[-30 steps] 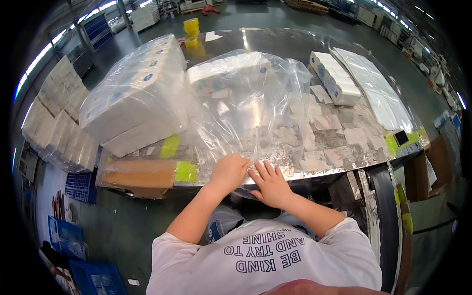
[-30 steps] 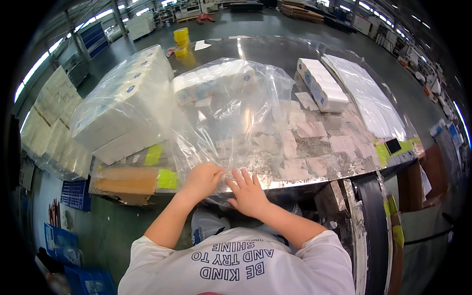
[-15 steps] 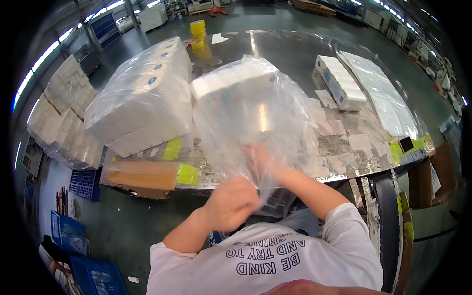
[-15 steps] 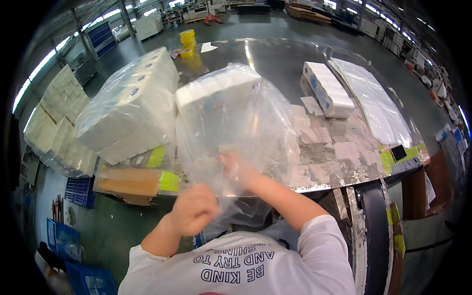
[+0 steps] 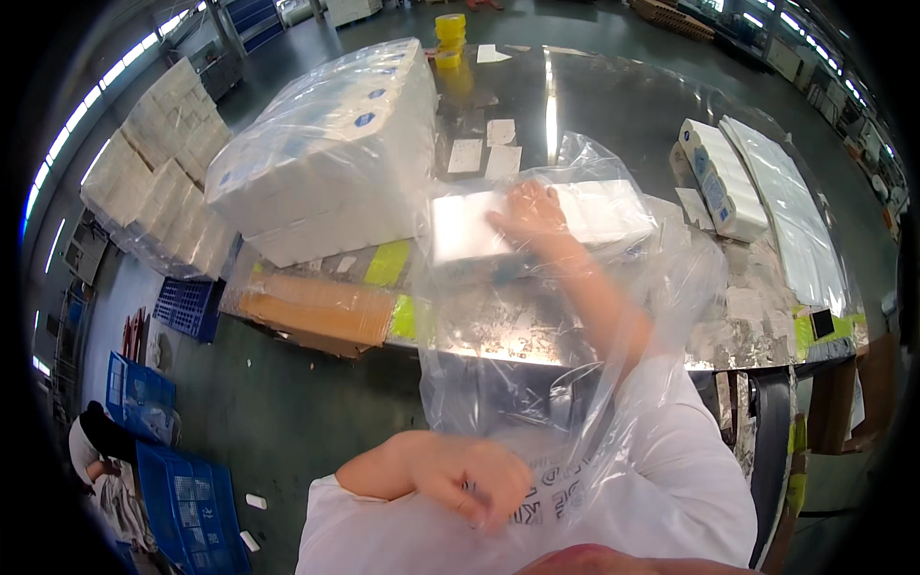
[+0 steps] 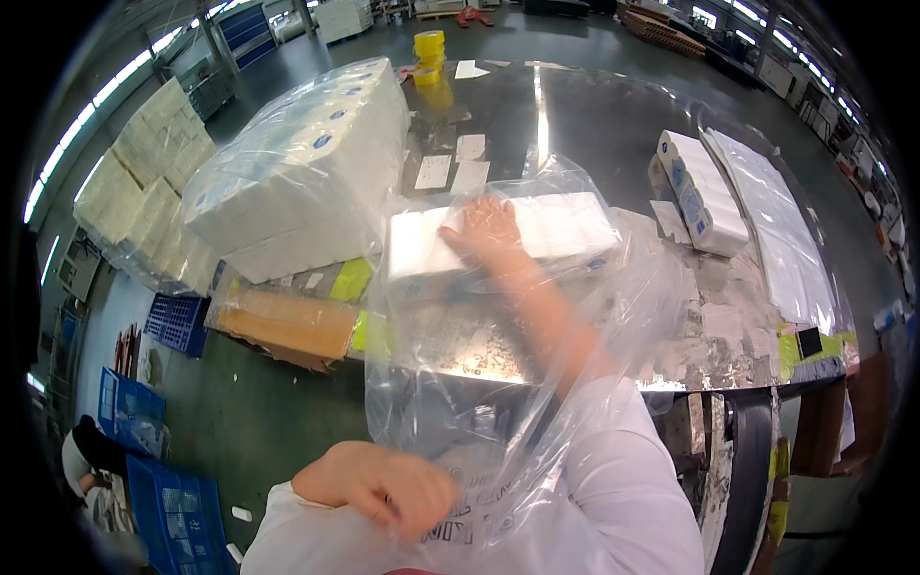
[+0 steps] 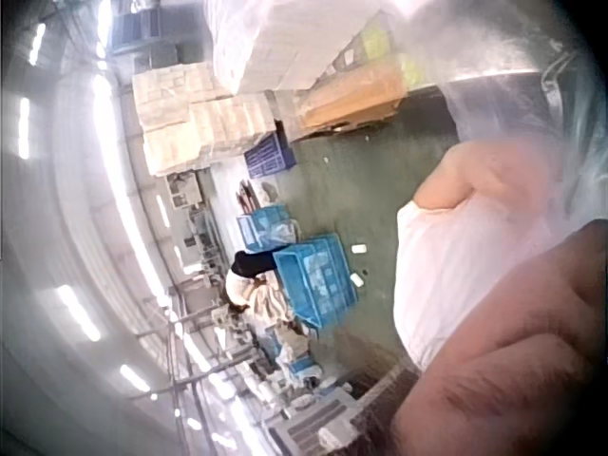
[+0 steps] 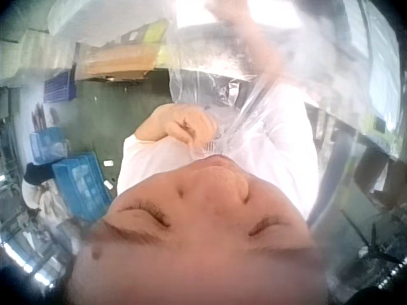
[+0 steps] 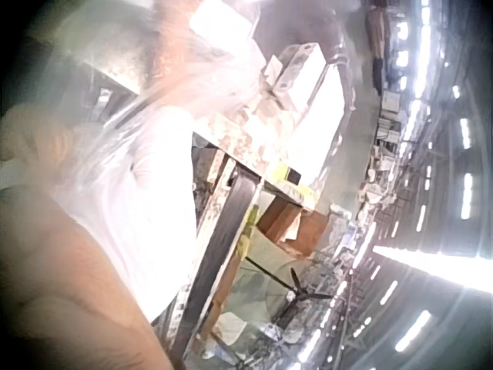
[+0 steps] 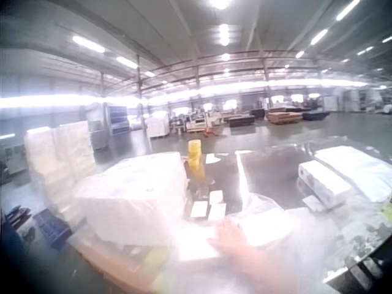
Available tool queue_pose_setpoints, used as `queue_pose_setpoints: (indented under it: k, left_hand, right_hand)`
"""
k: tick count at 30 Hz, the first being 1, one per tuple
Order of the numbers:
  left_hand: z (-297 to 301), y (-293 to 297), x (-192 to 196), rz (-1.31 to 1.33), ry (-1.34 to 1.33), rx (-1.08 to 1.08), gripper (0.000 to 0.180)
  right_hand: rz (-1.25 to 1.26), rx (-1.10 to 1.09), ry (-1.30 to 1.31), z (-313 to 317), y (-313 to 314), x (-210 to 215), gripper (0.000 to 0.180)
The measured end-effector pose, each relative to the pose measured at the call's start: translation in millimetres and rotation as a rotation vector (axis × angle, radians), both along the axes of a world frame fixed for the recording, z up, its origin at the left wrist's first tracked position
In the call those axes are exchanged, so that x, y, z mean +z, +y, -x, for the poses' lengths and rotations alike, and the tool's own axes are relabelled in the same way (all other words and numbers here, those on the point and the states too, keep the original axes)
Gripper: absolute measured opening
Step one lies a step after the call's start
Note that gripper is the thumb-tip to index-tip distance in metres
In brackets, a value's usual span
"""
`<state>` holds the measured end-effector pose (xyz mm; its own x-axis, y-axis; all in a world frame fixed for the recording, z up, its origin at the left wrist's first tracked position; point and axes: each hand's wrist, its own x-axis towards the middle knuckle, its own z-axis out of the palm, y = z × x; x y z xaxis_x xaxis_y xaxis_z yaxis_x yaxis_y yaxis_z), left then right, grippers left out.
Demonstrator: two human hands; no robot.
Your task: The person places individual tissue packs into a large plastic bag on a metal workbench. They continue adding packs to the bag until it is full, then seal the opening and move the packaged bundle to the side of the table.
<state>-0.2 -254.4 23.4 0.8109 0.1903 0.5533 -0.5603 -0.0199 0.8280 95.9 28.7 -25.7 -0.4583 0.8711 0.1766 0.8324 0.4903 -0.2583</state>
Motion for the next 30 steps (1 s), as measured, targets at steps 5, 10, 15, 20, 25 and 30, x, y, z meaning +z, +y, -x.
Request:
queue_pose_setpoints:
  k: [5, 10, 15, 20, 25, 30]
  left_hand:
    - [6, 4, -20, 0.21, 0.063, 0.213, 0.014]
    - [9, 1, -19, 0.186, 0.099, 0.221, 0.008]
    - [12, 1, -28, 0.205, 0.12, 0.184, 0.004]
    - [11, 2, -32, 0.166, 0.129, 0.108, 0.004]
    - [3, 0, -25, -0.035, 0.433, 0.156, 0.005]
    - [30, 12, -53, -0.216, 1.174, 0.614, 0.011]
  right_hand:
    - [-0.291, -0.004, 0.077, -11, -22, -29, 0.073]
    - [-0.842, 0.186, 0.252, -53, -81, -60, 0.06]
    - [-0.496, 0.316, 0.173, -87, -162, -69, 0.05]
    - [0.211, 0.304, -0.134, -77, -168, -34, 0.052]
    - [-0.008, 0.162, -0.036, -33, -79, -73, 0.06]
    - [0.085, -0.075, -0.055, -48, -17, -88, 0.063]
